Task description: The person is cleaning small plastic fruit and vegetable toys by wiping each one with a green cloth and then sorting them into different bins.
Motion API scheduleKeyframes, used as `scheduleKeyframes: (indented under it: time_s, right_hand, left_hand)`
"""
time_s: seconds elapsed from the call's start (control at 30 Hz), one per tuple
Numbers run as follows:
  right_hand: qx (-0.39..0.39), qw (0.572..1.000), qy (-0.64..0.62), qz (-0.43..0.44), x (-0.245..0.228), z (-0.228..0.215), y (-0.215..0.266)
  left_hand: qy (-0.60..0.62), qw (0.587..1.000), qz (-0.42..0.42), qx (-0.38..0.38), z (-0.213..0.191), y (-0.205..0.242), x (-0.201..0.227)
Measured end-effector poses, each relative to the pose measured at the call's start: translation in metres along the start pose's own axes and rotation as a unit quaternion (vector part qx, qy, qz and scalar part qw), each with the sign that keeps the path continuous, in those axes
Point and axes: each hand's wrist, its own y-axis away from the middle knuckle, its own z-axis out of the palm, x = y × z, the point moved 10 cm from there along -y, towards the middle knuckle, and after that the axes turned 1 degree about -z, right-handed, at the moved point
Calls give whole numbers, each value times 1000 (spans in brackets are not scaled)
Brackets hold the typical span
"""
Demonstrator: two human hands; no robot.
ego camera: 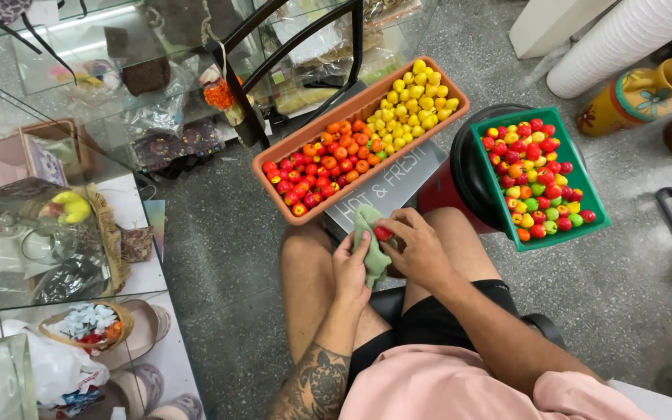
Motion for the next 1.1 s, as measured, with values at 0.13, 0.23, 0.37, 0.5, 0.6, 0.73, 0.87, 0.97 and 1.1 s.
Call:
scheduleKeyframes:
  time_s: [0.13, 0.23, 0.37, 0.5, 0.6, 0.73, 0.87, 0.97, 1.1]
  right_hand:
    - [1, 998, -33, 46, -2, -2, -2]
    - [-6, 999, -50, 13, -1, 2, -3]
    - [-18, 999, -18, -30, -2, 4, -2]
    - [-44, 999, -2, -26, -1, 8, 3]
    - [-21, 999, -20, -29, 5, 7, 5]
    - [-10, 1000, -11, -16, 1, -2, 7]
    - [-3, 1000, 4, -11, 4, -1, 9]
    - [-25, 999, -17, -41, -6, -1, 3]
    - [-58, 996, -48, -55, -11, 0, -3]
  left_hand:
    - [28, 999, -26, -1, 3, 4, -1]
    - [47, 997, -58, -24, 9, 1, -7]
    - [39, 997, -53, -51, 5, -13, -23]
    - [28, 999, -28, -27, -3, -18, -25]
    - [7, 1000, -10, -15, 4, -10, -10]
    - [-26, 999, -2, -24, 10, -3, -4]
    - [-62, 996, 4, -57, 23, -1, 1]
    - [-41, 997, -6, -65, 32, 4, 8]
    - [-35, 997, -3, -70, 39, 9, 18]
